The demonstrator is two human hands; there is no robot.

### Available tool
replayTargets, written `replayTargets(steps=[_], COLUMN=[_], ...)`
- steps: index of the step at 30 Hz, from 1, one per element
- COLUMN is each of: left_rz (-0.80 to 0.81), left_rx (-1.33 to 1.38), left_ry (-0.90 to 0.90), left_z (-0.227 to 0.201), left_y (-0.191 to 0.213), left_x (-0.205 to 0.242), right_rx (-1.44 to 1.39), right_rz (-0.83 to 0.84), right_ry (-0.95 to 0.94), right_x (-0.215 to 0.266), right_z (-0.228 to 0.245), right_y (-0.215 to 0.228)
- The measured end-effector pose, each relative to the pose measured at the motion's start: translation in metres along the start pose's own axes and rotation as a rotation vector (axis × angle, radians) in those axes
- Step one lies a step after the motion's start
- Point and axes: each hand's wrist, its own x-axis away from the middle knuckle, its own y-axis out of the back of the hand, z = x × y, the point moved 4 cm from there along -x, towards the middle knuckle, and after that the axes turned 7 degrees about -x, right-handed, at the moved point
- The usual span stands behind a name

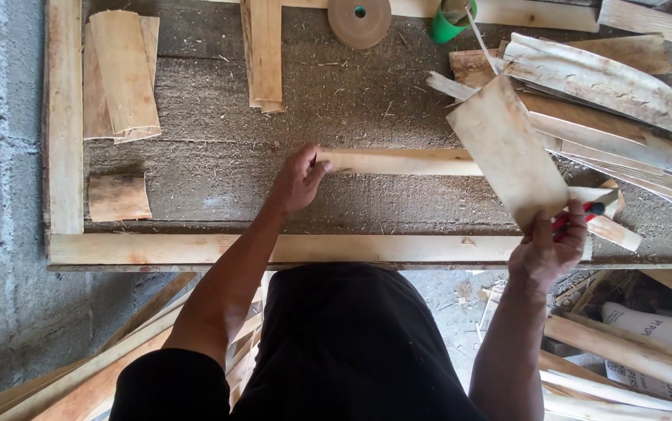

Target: Trim and cut small pieces of wood or bark using a utility knife on a workbench.

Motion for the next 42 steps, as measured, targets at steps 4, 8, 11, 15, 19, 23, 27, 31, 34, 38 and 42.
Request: replayTargets(steps=[4, 8, 11, 15, 19, 23, 27, 31, 34, 38, 42], left_rz=[0.045, -0.001, -0.005, -0.055, -0.136, -0.356, -0.416, -0.198, 0.035, 0.087, 0.341], left_rx=[0.338, 0.584, 0.653, 0.54, 0.348, 0.055, -0.441, -0.583, -0.61, -0.73, -0.772], left_ry=[0.357, 0.725, 0.879, 0.974, 1.005, 0.877, 0.517, 0.025, 0.002, 0.029, 0.157], left_z=[0.017, 0.072, 0.136, 0.163, 0.17, 0.151, 0.103, 0.015, -0.001, 0.036, 0.053], left_y=[-0.01, -0.03, -0.06, -0.068, -0.062, -0.041, -0.038, -0.037, -0.046, -0.077, -0.089], left_x=[-0.004, 0.001, 0.013, 0.01, 0.004, 0.001, 0.028, 0.06, 0.072, 0.09, 0.09], right_rx=[0.015, -0.027, -0.046, -0.044, -0.026, -0.008, 0.016, 0.0, 0.022, 0.258, 0.512], right_rz=[-0.021, -0.015, 0.033, 0.107, 0.133, 0.112, 0.077, 0.151, 0.142, 0.253, 0.342], right_ry=[0.027, -0.018, -0.057, -0.098, -0.111, -0.116, -0.15, -0.169, -0.254, -0.311, -0.331], right_x=[-0.008, -0.01, -0.007, -0.004, -0.008, -0.009, -0.009, -0.011, -0.007, 0.009, 0.021], right_z=[0.012, 0.015, 0.01, 0.0, -0.02, -0.019, -0.017, -0.054, -0.086, -0.109, -0.142], right_y=[-0.007, -0.018, -0.027, -0.041, -0.021, -0.023, -0.032, -0.023, -0.034, -0.084, -0.118])
